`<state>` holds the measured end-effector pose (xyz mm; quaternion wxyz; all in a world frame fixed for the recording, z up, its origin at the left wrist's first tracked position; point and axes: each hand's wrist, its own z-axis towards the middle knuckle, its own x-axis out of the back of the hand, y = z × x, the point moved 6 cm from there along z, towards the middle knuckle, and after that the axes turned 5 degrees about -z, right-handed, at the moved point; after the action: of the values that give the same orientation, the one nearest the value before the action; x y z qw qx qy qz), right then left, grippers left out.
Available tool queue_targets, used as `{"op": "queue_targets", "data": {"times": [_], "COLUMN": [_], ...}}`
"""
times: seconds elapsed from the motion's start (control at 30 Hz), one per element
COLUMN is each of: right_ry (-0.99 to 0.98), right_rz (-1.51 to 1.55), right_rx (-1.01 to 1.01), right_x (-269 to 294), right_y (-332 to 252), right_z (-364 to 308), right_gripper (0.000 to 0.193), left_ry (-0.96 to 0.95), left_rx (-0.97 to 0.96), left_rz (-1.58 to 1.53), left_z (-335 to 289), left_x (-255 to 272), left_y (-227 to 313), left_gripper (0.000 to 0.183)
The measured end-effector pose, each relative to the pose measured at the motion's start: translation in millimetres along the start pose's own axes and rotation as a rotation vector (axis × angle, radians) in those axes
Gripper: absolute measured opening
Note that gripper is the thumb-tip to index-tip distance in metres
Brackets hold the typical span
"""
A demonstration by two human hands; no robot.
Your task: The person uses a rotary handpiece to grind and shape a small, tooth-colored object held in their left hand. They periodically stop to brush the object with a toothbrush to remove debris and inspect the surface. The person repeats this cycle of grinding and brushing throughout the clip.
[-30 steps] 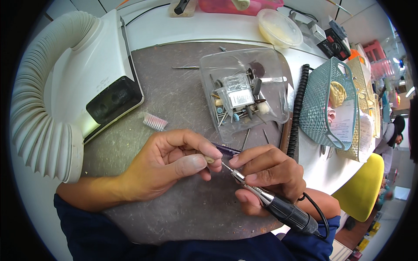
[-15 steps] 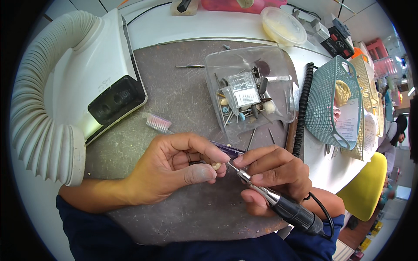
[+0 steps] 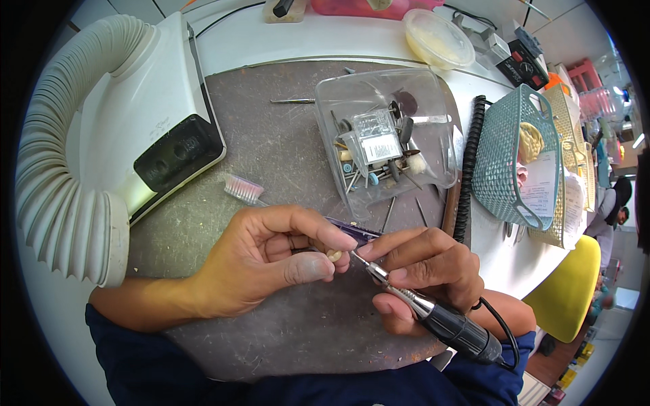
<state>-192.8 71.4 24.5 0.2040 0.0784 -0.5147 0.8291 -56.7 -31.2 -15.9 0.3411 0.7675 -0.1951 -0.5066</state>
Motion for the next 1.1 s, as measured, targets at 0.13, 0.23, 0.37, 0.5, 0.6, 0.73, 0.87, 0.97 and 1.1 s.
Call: {"op": "queue_targets", "data": {"times": [0.13, 0.23, 0.37, 0.5, 0.6, 0.73, 0.87, 0.97, 1.1], "right_ry": [0.019, 0.054, 0.075, 0.068, 0.043, -0.011, 0.068, -0.073, -0.085], "right_rz": [0.015, 0.037, 0.053, 0.038, 0.014, -0.024, 0.026, -0.013, -0.071], "right_rx": [0.007, -0.006, -0.024, -0.032, -0.021, 0.011, 0.02, 0.039, 0.102], "right_x": [1, 0, 0, 1, 0, 0, -1, -2, -2], "right_y": [0, 1, 1, 2, -2, -6, -1, -6, -9], "right_z": [0, -1, -2, -2, 1, 1, -3, 0, 4], "right_gripper": [0.039, 0.039, 0.037, 0.035, 0.035, 0.036, 0.037, 0.039, 0.04], "left_ry": [0.005, -0.001, 0.012, -0.003, 0.007, 0.007, 0.029, 0.021, 0.013], "left_rx": [-0.009, -0.034, -0.03, -0.044, -0.035, -0.052, -0.004, 0.012, -0.002], "left_rz": [0.016, 0.035, 0.022, 0.025, 0.034, 0.026, 0.022, 0.018, 0.021], "left_z": [0, -1, -1, 1, 1, -1, -3, -2, -1], "left_x": [-2, 0, -1, 0, 0, -1, 0, 0, 0], "left_y": [0, -1, -1, -1, 2, -1, 0, 0, 1], "left_gripper": [0.02, 0.022, 0.022, 0.021, 0.02, 0.017, 0.015, 0.016, 0.016]}}
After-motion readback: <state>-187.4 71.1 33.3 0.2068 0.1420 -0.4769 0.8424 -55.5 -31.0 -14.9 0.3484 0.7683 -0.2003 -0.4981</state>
